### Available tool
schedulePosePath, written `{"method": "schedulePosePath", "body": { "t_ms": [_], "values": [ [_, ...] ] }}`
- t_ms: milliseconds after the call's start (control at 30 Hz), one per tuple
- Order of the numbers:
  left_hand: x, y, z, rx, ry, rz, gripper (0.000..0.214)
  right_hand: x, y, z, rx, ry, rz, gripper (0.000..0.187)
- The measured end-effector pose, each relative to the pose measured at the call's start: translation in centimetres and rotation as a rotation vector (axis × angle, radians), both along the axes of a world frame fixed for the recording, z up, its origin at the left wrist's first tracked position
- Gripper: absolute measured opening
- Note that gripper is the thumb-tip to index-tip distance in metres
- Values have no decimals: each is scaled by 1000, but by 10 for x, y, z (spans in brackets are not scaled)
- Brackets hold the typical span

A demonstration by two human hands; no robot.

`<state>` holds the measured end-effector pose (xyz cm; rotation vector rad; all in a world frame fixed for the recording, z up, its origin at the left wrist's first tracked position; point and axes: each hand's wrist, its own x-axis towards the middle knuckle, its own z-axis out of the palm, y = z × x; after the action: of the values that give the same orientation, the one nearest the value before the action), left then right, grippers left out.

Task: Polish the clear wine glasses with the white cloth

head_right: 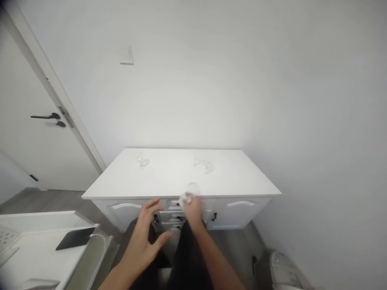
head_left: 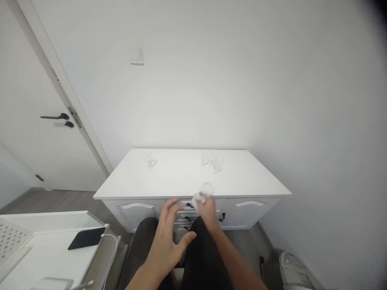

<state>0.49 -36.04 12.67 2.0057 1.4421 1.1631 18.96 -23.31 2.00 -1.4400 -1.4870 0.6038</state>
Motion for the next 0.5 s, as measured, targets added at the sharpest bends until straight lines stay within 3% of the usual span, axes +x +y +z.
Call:
{"method": "schedulePosePath", "body": {
  "t_ms": [67,200,333,500],
  "values": [
    [-7,-1,0,-79,-18,18,30,23,48,1,-134,-55,-130,18],
    [-12,-8,-4,-257,18,-65,25,49,121,4,-305,-136,-236,33],
    [-16,-14,-9,-332,38,-125,27,50,159,4,-382,-191,-277,36],
    [-21,-13,-12,-339,23,-142,27,45,181,6,-420,-250,-299,36]
  ]
}}
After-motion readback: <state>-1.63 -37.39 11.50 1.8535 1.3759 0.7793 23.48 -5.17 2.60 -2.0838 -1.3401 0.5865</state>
